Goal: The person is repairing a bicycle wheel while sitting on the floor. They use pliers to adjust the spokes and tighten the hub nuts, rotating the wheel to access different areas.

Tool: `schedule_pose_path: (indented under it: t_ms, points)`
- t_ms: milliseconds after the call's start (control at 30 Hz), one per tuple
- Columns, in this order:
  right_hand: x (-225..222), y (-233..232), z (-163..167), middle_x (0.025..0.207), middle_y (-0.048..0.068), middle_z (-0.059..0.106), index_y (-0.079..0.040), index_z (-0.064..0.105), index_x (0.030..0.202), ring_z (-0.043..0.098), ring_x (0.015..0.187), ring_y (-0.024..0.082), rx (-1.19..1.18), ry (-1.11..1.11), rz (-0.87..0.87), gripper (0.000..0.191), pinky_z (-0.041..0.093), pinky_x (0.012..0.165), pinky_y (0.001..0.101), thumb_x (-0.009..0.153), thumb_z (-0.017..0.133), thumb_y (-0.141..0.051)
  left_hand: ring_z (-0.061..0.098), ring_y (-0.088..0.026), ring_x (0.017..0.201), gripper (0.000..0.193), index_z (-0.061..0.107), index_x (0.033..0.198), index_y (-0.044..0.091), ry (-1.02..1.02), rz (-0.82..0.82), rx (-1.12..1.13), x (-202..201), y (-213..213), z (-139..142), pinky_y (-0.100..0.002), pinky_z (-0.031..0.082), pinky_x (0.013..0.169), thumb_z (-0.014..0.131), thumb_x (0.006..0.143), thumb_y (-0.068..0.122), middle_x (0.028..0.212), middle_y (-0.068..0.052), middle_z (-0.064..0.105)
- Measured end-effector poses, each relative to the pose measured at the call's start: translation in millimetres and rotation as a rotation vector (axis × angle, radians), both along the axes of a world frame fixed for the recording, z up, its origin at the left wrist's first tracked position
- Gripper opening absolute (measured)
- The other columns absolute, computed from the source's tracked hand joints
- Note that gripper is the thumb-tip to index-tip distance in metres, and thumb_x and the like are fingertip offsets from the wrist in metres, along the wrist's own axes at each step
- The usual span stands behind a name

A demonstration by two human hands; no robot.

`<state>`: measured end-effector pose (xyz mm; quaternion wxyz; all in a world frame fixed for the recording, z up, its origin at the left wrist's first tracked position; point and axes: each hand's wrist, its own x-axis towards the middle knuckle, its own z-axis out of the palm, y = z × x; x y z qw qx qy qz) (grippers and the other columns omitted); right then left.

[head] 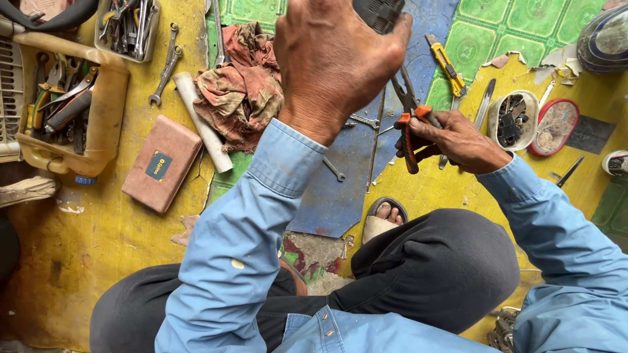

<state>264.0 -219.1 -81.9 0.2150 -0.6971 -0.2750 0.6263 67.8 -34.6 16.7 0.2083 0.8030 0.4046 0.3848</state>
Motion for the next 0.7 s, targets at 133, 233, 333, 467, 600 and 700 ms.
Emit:
schedule_pose_path:
  t_ms: [133, 233, 333, 467, 600, 700]
  points:
    - [11.8, -12.5, -30.8, 0.090, 0.009, 0.077, -0.008, 0.071, 0.114, 0.068, 0.070, 0.021, -0.019, -0.287, 0.202, 0.041, 0.054, 0.058, 0.0431, 0.100, 0.056, -0.044, 0.074, -0.027, 0.066, 0.045, 0.065, 0.096, 0.008, 0.048, -0.021, -0.155, 4.4, -10.0, 6.7, -0.043, 0.061, 0.062, 0.085, 0.080, 0.045, 0.076, -0.012, 0.070]
    - [18.8, -38.3, -73.5, 0.078, 0.010, 0.071, -0.008, 0.071, 0.111, 0.060, 0.061, 0.021, -0.069, -0.361, 0.247, 0.042, 0.054, 0.055, 0.0402, 0.102, 0.055, -0.046, 0.073, -0.032, 0.069, 0.048, 0.064, 0.097, 0.005, -0.048, -0.011, -0.077, 5.1, -17.0, 10.7, -0.046, 0.060, 0.062, 0.086, 0.078, 0.042, 0.078, -0.015, 0.070]
    - [21.2, -69.0, -112.1, 0.074, 0.015, 0.068, -0.002, 0.070, 0.105, 0.064, 0.061, 0.024, -0.173, -0.395, 0.337, 0.050, 0.057, 0.058, 0.0440, 0.106, 0.052, -0.049, 0.073, -0.035, 0.069, 0.046, 0.062, 0.092, 0.005, -0.031, -0.020, -0.128, 5.9, -20.3, 12.5, -0.049, 0.059, 0.062, 0.085, 0.075, 0.042, 0.076, -0.015, 0.070]
    - [24.8, -98.1, -132.0, 0.082, 0.017, 0.072, -0.009, 0.070, 0.114, 0.069, 0.071, 0.029, -0.281, -0.549, 0.640, 0.046, 0.056, 0.070, 0.0484, 0.102, 0.054, -0.051, 0.073, -0.036, 0.071, 0.046, 0.065, 0.100, 0.008, -0.024, -0.006, -0.098, 9.8, -18.7, 10.1, -0.048, 0.059, 0.064, 0.086, 0.077, 0.043, 0.080, -0.015, 0.071]
    - [32.5, -84.0, -130.2, 0.104, 0.026, 0.069, 0.000, 0.066, 0.121, 0.066, 0.092, 0.042, 0.300, -0.719, 0.593, 0.060, 0.056, 0.074, 0.0560, 0.089, 0.074, -0.051, 0.073, -0.036, 0.071, 0.044, 0.065, 0.099, 0.009, -0.054, -0.006, -0.018, 9.1, -12.7, 6.0, -0.049, 0.058, 0.065, 0.085, 0.075, 0.040, 0.081, -0.015, 0.071]
    - [30.9, -50.2, -133.6, 0.108, 0.018, 0.064, -0.012, 0.067, 0.128, 0.064, 0.095, 0.036, 0.397, -0.904, 0.511, 0.035, 0.054, 0.081, 0.0500, 0.096, 0.066, -0.027, 0.073, -0.037, 0.075, 0.047, 0.065, 0.101, 0.007, -0.013, 0.005, 0.024, 7.8, -6.6, 4.5, -0.051, 0.057, 0.068, 0.086, 0.076, 0.042, 0.083, -0.015, 0.071]
